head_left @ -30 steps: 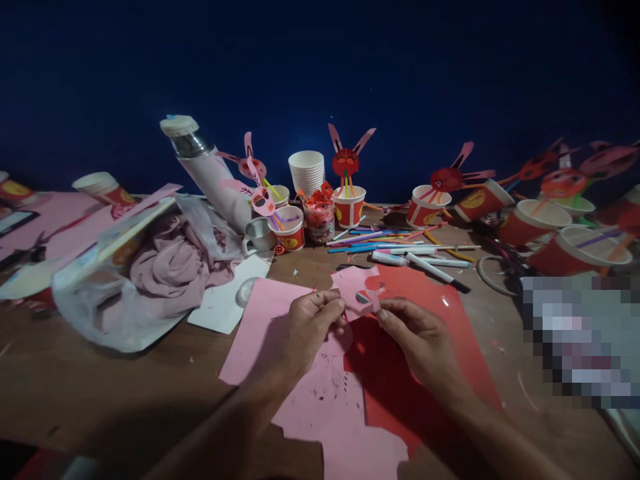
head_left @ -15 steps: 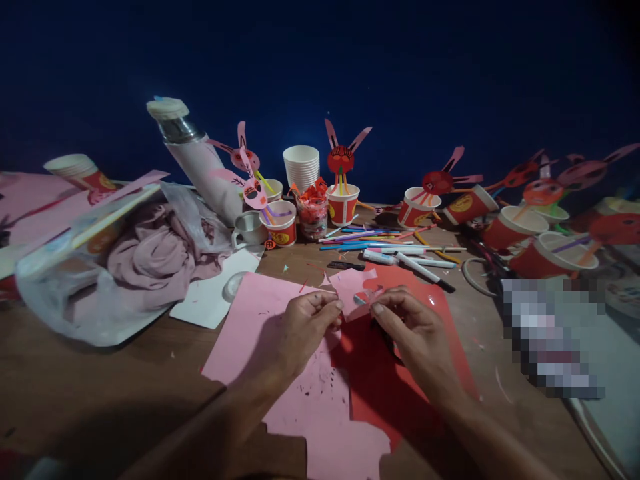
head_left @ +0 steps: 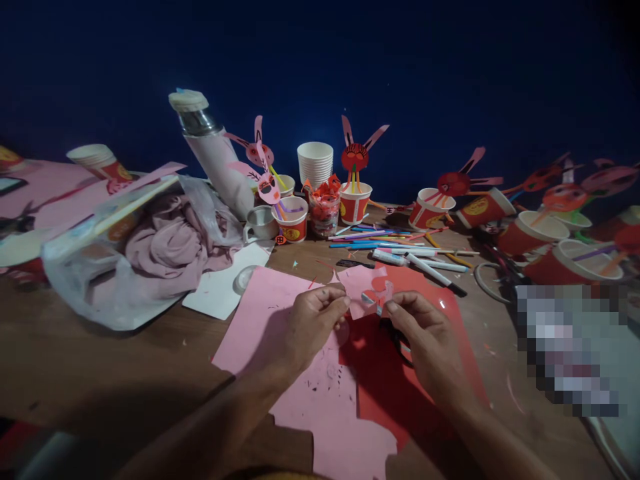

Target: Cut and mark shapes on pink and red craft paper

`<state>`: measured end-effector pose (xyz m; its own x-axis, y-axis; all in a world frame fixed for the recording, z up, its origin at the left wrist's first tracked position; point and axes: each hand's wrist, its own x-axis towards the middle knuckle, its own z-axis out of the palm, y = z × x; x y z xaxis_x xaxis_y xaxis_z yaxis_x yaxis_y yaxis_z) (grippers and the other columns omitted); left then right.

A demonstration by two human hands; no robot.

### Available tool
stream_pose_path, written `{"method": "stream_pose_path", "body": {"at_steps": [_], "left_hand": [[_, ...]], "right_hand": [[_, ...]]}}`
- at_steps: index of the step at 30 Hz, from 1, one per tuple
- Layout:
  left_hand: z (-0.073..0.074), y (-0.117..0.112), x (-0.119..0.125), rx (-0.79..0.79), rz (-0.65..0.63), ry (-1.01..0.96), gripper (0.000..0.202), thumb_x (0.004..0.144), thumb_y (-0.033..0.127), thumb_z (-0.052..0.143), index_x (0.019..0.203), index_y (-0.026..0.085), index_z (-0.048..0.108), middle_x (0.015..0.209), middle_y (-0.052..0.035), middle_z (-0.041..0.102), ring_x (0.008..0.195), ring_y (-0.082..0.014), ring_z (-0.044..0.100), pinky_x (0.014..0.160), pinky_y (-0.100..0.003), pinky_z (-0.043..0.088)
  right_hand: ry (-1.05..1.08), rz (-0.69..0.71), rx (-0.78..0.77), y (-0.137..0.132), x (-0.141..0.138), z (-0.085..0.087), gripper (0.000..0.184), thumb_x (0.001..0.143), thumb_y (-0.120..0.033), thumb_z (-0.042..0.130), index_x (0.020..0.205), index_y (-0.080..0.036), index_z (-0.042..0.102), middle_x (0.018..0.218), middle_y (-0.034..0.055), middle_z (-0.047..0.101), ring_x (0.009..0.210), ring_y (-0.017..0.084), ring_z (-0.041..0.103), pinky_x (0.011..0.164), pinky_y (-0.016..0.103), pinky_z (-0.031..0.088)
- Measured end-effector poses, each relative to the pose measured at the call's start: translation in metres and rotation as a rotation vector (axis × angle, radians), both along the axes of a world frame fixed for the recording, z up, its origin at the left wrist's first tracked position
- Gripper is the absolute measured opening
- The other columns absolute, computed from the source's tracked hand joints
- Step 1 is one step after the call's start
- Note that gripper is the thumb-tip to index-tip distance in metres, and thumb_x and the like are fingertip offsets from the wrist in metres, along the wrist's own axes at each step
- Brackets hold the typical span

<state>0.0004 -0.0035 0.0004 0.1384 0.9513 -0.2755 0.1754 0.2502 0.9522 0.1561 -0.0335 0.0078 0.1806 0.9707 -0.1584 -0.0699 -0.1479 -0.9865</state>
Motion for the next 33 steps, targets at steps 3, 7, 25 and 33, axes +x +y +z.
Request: {"method": "stream_pose_path", "body": {"at_steps": [3,7,25,33], "left_hand": [[0.000,0.001,-0.001,0.024,0.010,-0.001,0.016,0.072,0.032,0.053,0.066,0.020,0.060,0.055,0.0010,0.057,0.052,-0.0124,0.050,0.049,-0.021,0.035],[0.004,0.002,0.001,0.006,-0.008,-0.055,0.013,0.072,0.026,0.051,0.065,0.018,0.058,0.056,0.0009,0.057,0.052,-0.0109,0.050,0.047,-0.020,0.034],[0.009,0.009,-0.006,-0.238,-0.118,-0.310,0.021,0.065,0.031,0.061,0.072,0.012,0.057,0.054,0.0022,0.053,0.048,-0.0086,0.049,0.048,-0.021,0.038],[0.000,0.009,-0.005,-0.214,-0.092,-0.200,0.016,0.063,0.025,0.065,0.065,0.013,0.054,0.048,0.0038,0.052,0.042,-0.0055,0.047,0.041,-0.016,0.030]], "right_hand": [[0.009,-0.009,0.000,0.001,0.000,0.002,0.015,0.071,-0.034,0.063,0.070,-0.021,0.055,0.064,-0.0036,0.056,0.056,0.010,0.050,0.053,0.021,0.038],[0.004,0.016,0.015,0.002,0.000,0.001,0.014,0.070,-0.033,0.064,0.068,-0.020,0.057,0.074,-0.0012,0.056,0.065,0.012,0.052,0.058,0.022,0.040],[-0.028,0.237,-0.003,0.013,0.014,-0.004,0.006,0.064,-0.016,0.058,0.059,-0.018,0.056,0.056,-0.0046,0.053,0.050,0.008,0.045,0.048,0.020,0.034],[-0.054,0.095,0.029,0.014,0.013,0.001,0.009,0.068,-0.025,0.059,0.063,-0.019,0.055,0.066,-0.0033,0.055,0.059,0.010,0.051,0.054,0.021,0.038]]}}
